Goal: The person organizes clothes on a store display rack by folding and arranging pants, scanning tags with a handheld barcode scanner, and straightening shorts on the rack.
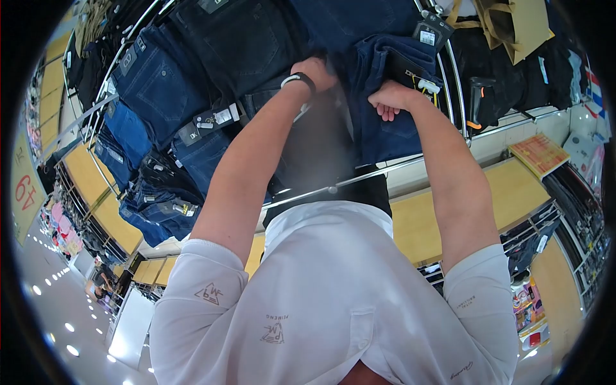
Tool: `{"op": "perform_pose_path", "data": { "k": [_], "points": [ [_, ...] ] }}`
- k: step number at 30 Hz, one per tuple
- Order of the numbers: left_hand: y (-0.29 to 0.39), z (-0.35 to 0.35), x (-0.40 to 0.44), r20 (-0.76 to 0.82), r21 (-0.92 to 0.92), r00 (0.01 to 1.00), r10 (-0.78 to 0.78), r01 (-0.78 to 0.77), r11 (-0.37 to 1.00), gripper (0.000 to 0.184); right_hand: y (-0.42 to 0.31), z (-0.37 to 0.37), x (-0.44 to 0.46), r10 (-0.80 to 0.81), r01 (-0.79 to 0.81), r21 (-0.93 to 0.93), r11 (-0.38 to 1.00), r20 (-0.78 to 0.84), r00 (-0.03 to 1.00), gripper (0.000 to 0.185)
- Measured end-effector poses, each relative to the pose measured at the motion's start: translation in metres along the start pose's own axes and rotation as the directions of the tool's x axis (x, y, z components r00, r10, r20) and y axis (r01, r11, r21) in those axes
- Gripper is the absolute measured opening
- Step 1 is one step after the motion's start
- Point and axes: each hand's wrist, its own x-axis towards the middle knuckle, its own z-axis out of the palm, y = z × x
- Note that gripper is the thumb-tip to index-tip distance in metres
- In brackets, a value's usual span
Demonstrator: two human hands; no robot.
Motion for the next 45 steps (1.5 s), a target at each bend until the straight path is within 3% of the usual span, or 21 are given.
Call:
{"op": "perform_pose_path", "data": {
  "k": [9,11,12,14,15,18,19,22,26,43,45],
  "points": [
    [0.001,0.006,-0.011,-0.115,0.019,0.986,0.120,-0.119,0.993,0.058,-0.001,0.001,-0.002,-0.007,0.007,0.006,1.000,-0.010,1.000,0.023],
    [0.000,0.008,-0.023,-0.329,-0.041,0.928,0.173,-0.197,0.980,0.055,-0.001,0.001,-0.001,-0.014,0.014,-0.003,1.000,-0.014,1.000,0.023],
    [-0.001,0.009,-0.031,-0.326,-0.040,0.929,0.177,-0.200,0.979,0.055,0.000,0.001,-0.001,-0.012,0.012,0.002,1.000,-0.015,1.000,0.023],
    [-0.009,0.015,-0.048,-0.591,-0.133,0.779,0.209,-0.350,0.927,0.052,-0.001,0.002,-0.004,-0.012,0.013,0.040,0.999,-0.030,0.999,0.021],
    [-0.014,0.018,-0.057,-0.673,-0.067,0.697,0.247,-0.391,0.918,0.053,-0.001,0.002,-0.004,-0.011,0.013,0.042,0.999,-0.030,0.999,0.021],
    [-0.025,0.018,-0.093,-0.685,-0.030,0.703,0.189,-0.287,0.957,0.060,-0.001,0.001,-0.003,-0.032,0.033,0.031,0.999,-0.036,0.999,0.020],
    [-0.033,0.020,-0.100,-0.633,-0.037,0.757,0.159,-0.236,0.971,0.070,-0.001,0.001,-0.002,-0.026,0.027,0.034,0.999,-0.028,0.999,0.021],
    [-0.056,0.029,-0.096,-0.567,0.093,0.792,0.227,-0.213,0.973,0.077,-0.001,0.002,-0.002,-0.022,0.023,0.025,0.999,-0.016,1.000,0.022],
    [-0.062,0.026,-0.071,-0.445,0.002,0.889,0.106,-0.118,0.993,0.085,-0.002,0.002,-0.004,-0.023,0.025,0.034,0.999,-0.035,0.999,0.021],
    [-0.072,0.036,-0.064,-0.512,-0.037,0.850,0.119,-0.160,0.986,0.086,-0.003,0.003,0.001,-0.001,0.001,0.022,1.000,-0.025,1.000,0.022],
    [-0.071,0.033,-0.064,-0.430,-0.041,0.899,0.083,-0.111,0.993,0.086,-0.001,0.003,0.003,0.004,-0.003,0.022,1.000,-0.024,1.000,0.023]
  ]
}}
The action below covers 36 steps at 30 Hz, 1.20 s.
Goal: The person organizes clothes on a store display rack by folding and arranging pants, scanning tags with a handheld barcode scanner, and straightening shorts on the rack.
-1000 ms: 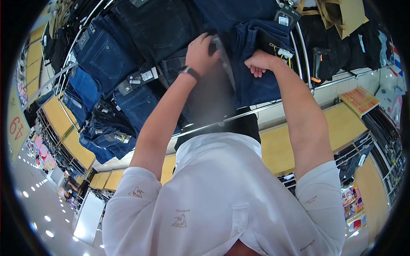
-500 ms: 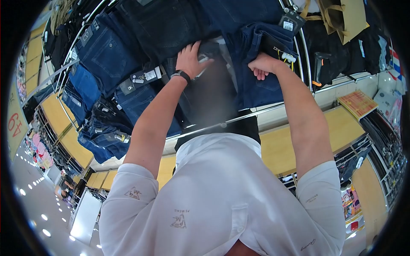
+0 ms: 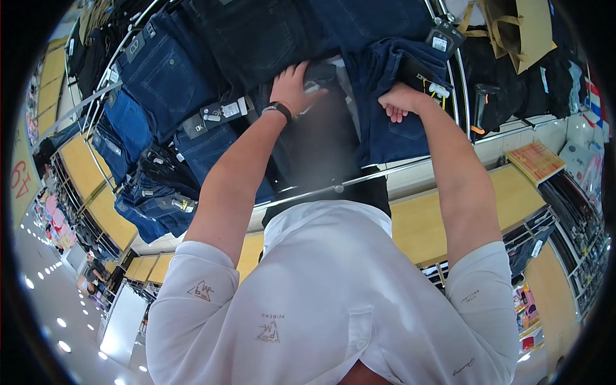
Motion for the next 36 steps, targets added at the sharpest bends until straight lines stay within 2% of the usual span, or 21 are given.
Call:
{"op": "perform_pose_path", "data": {
  "k": [7,28,36],
  "points": [
    [0.0030,-0.0034,0.0002,0.030,-0.005,0.999,-0.018,0.018,1.000,0.087,-0.0004,0.0002,-0.0014,-0.002,0.002,0.012,1.000,-0.016,1.000,0.022],
    [0.0033,-0.0024,0.0017,-0.014,0.015,1.000,-0.001,0.001,1.000,0.090,-0.0019,0.0001,-0.0036,-0.020,0.020,0.012,1.000,-0.032,0.999,0.020],
    [0.0015,0.0007,0.0028,0.027,0.026,0.999,-0.022,0.021,0.999,0.090,0.0014,0.0011,0.0011,-0.030,0.031,0.028,0.999,-0.025,0.999,0.021]
  ]
}}
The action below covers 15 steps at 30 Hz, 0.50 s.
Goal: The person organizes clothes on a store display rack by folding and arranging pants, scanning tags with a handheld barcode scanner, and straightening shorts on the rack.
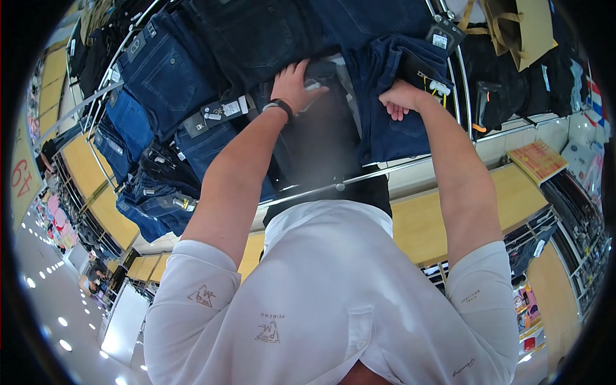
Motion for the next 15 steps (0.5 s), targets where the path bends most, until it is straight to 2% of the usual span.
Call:
{"op": "perform_pose_path", "data": {
  "k": [13,15],
  "points": [
    [0.0047,-0.0056,-0.0013,0.018,-0.024,1.000,-0.018,0.019,1.000,0.089,-0.0034,-0.0006,-0.0041,0.018,-0.018,-0.014,1.000,0.006,1.000,0.020],
    [0.0039,-0.0029,-0.0014,-0.026,-0.004,1.000,0.001,-0.001,1.000,0.089,-0.0040,-0.0010,-0.0049,0.017,-0.017,-0.019,1.000,0.005,1.000,0.020]
  ]
}}
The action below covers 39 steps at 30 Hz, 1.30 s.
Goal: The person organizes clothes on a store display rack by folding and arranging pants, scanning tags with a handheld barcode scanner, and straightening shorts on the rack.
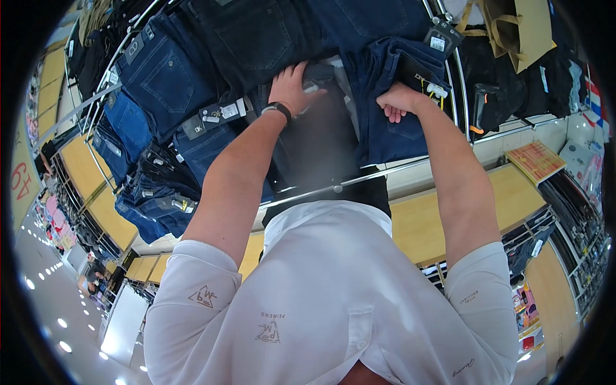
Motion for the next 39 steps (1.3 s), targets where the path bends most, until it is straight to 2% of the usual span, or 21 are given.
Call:
{"op": "perform_pose_path", "data": {
  "k": [16,39],
  "points": [
    [0.002,-0.003,0.000,0.028,0.003,0.999,-0.018,0.018,1.000,0.089,-0.001,-0.001,-0.001,0.018,-0.018,-0.004,1.000,0.013,1.000,0.023],
    [-0.006,0.008,0.000,-0.071,0.001,0.996,0.048,-0.048,0.999,0.088,0.003,-0.001,0.003,0.017,-0.017,-0.002,1.000,0.010,1.000,0.022]
  ]
}}
